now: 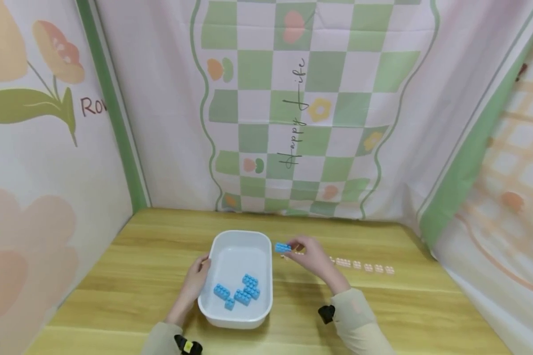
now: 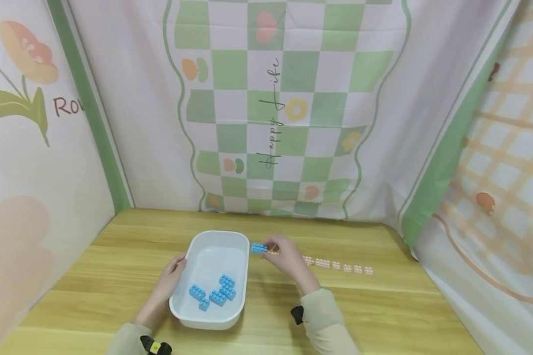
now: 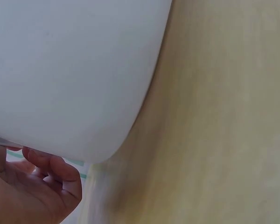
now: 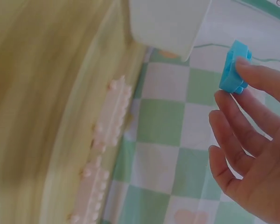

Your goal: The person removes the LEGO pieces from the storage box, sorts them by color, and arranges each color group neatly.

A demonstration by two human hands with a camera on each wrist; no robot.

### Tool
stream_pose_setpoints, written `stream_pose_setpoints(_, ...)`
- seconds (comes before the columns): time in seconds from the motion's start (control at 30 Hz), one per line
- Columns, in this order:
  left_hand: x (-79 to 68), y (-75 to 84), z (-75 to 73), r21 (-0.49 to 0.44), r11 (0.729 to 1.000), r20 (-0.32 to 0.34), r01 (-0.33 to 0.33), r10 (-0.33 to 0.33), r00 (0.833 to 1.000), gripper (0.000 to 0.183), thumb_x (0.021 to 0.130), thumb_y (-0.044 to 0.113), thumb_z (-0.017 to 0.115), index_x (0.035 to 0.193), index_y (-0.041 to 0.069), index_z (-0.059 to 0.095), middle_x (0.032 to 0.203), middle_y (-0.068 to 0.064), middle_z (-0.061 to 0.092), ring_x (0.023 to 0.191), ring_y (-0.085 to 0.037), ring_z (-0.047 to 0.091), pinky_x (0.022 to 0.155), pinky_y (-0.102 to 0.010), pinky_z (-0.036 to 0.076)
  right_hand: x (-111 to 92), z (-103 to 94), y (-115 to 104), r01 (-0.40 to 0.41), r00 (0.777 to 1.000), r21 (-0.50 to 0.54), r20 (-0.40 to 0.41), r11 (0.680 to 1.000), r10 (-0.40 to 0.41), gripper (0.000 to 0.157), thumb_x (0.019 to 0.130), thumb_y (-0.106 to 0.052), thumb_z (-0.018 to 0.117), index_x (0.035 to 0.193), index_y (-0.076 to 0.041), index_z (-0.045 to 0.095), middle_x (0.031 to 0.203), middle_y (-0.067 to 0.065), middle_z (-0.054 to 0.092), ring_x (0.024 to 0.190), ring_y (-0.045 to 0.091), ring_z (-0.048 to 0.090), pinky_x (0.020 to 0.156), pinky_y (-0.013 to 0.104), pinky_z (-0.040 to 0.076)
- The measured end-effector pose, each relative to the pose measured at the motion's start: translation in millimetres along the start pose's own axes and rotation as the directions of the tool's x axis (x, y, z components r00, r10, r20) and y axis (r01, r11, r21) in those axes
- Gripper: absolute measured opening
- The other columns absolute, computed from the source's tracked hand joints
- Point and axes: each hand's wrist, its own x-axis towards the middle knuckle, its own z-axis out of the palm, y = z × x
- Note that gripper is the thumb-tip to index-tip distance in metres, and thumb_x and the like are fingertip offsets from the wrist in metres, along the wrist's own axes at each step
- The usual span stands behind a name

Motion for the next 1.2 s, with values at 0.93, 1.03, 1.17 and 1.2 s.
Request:
stream_pose_setpoints(0.93, 0.9, 0.3, -1.0, 0.008, 1.0, 0.008, -0.012, 0.012, 1.0, 0.046, 0.101, 0.029, 0.035, 0.138, 0.002, 0.041, 0.115, -0.023, 0.057, 0.093, -0.024, 0.061, 0.08, -0.037, 0.052, -14.0, -0.9, 42.4, -0.084, 0.989, -0.116, 0.11, 0.99, 0.097, 0.016, 0.075, -0.011, 0.076, 0.089, -0.009, 0.068, 0.08, 0.0, 0.063, 0.073, 0.013, 0.055, 0.066, 0.028, 0.048)
stream_pose_setpoints(1.03, 0.3, -0.2, -0.8, 0.011, 1.0, 0.007, -0.014, 0.014, 1.0, 0.046, 0.101, 0.029, 0.035, 0.138, 0.001, 0.041, 0.115, -0.023, 0.058, 0.094, -0.024, 0.061, 0.081, -0.038, 0.052, -14.2, 1.2, 42.9, -0.127, 0.981, -0.113, 0.132, 0.985, 0.141, 0.015, 0.074, -0.011, 0.076, 0.086, -0.01, 0.066, 0.079, 0.0, 0.061, 0.073, 0.013, 0.055, 0.066, 0.028, 0.048)
stream_pose_setpoints(1.17, -2.1, 1.1, -1.1, 0.012, 1.0, 0.009, -0.014, 0.013, 1.0, 0.046, 0.101, 0.029, 0.036, 0.138, 0.002, 0.041, 0.116, -0.023, 0.058, 0.094, -0.024, 0.061, 0.081, -0.038, 0.052, -14.4, 4.2, 43.9, -0.152, 0.975, -0.117, 0.143, 0.981, 0.168, 0.018, 0.072, -0.011, 0.078, 0.083, -0.01, 0.064, 0.079, 0.0, 0.06, 0.073, 0.014, 0.055, 0.067, 0.03, 0.048)
stream_pose_setpoints(1.2, -2.3, 1.3, -1.2, 0.01, 1.0, 0.009, -0.014, 0.014, 1.0, 0.046, 0.101, 0.029, 0.036, 0.138, 0.002, 0.041, 0.116, -0.023, 0.058, 0.094, -0.024, 0.061, 0.081, -0.038, 0.052, -14.4, 4.9, 44.1, -0.157, 0.974, -0.119, 0.144, 0.98, 0.173, 0.019, 0.071, -0.011, 0.078, 0.082, -0.009, 0.064, 0.079, 0.0, 0.06, 0.073, 0.014, 0.055, 0.067, 0.03, 0.048)
